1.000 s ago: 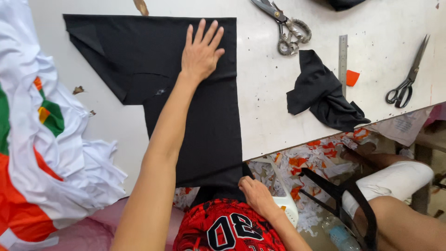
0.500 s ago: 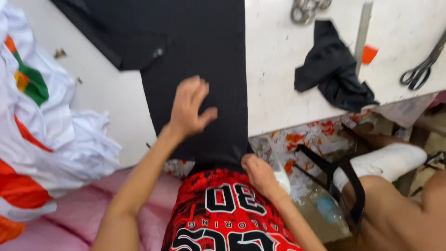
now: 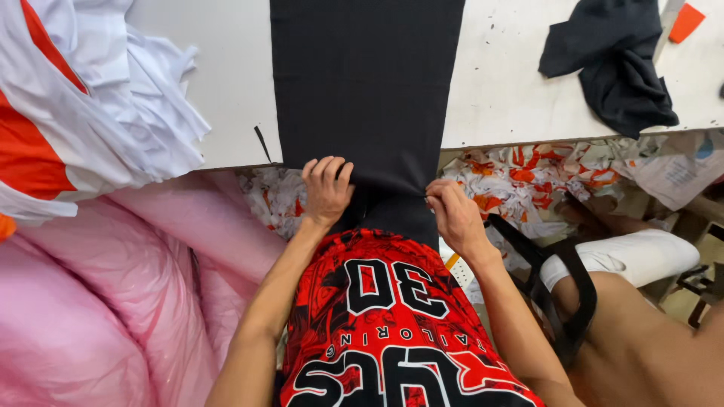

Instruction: The person folds a black fabric piece on a white table, uses a metal ruler and orange chalk to mark straight lines, then cuts along the marked lines with scissors. The person handles the fabric, ruler, chalk, and scissors throughout the process.

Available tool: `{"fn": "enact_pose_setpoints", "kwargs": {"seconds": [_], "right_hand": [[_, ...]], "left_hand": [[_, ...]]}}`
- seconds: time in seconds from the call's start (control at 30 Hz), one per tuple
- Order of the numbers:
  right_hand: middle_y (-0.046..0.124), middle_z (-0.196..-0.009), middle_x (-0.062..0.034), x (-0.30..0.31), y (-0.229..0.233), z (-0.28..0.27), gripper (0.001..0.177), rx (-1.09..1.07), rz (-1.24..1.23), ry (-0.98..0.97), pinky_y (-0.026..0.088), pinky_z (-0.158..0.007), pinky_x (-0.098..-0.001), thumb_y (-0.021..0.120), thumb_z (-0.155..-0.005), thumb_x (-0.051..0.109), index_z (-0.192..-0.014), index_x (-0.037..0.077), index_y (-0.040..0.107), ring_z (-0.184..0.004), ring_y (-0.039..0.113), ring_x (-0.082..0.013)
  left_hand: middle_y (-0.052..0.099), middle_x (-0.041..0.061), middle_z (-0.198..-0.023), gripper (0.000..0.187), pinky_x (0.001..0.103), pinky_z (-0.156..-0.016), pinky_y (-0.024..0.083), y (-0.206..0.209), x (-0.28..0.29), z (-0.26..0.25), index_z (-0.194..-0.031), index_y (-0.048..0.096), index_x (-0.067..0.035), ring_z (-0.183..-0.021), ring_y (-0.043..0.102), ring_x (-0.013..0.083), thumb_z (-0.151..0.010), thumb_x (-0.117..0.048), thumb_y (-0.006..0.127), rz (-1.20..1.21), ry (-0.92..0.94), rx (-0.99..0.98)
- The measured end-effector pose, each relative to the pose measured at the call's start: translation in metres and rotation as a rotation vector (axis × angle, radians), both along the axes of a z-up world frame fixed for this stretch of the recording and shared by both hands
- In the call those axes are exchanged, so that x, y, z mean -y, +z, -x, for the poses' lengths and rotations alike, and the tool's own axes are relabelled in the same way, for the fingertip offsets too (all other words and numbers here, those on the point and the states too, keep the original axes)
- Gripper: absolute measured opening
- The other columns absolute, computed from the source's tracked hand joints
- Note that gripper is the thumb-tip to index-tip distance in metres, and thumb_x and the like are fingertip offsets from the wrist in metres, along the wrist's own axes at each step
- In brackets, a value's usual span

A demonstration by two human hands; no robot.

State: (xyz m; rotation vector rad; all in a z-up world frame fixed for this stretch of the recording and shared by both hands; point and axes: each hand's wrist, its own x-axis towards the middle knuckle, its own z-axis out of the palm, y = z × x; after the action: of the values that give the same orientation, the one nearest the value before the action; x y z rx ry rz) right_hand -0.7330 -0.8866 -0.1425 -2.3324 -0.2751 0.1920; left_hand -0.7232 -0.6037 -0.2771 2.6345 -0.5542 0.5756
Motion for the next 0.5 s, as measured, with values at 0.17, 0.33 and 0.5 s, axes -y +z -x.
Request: {"fn": "enact_pose_setpoints", "kwargs": {"seconds": [0.17, 0.33, 0.5], "right_hand": [[0.069, -0.103, -0.0072, 0.008, 0.010, -0.012, 0.002, 0.058, -0.006, -0.020, 0.059, -0.077, -0.0356, 0.062, -0.103, 0.009, -0.101, 0.008, 0.063, -0.093, 0.072, -0.0301], [0.070, -0.099, -0.0114, 0.020, 0.056, -0.058, 0.006, -0.075, -0.108, -0.071, 0.058, -0.081, -0.0415, 0.060, -0.103, 0.007, -0.098, 0.005, 0.063, -0.088, 0.073, -0.0358], [0.068, -0.074, -0.0108, 0.036, 0.115, -0.166, 0.003, -0.144, -0.139, -0.086, 0.056, -0.073, -0.0447, 0.061, -0.101, 0.005, -0.102, 0.005, 0.064, -0.067, 0.070, -0.0348]], "left_hand": [[0.063, 0.005, -0.105, 0.023, 0.046, -0.094, 0.045, 0.043, -0.014, -0.028, -0.100, 0.073, -0.016, -0.102, 0.061, 0.0261, -0.101, -0.006, 0.052, 0.064, -0.038, 0.087], [0.066, 0.002, -0.097, 0.024, 0.044, -0.099, 0.047, 0.091, -0.028, -0.067, -0.104, 0.073, -0.012, -0.100, 0.066, 0.0224, -0.095, -0.001, 0.055, 0.237, -0.221, -0.222], [0.072, 0.010, -0.096, 0.022, 0.044, -0.086, 0.055, 0.167, -0.036, -0.188, -0.110, 0.073, -0.008, -0.092, 0.071, 0.0338, -0.090, 0.000, 0.065, 0.345, -0.407, -0.747]]}}
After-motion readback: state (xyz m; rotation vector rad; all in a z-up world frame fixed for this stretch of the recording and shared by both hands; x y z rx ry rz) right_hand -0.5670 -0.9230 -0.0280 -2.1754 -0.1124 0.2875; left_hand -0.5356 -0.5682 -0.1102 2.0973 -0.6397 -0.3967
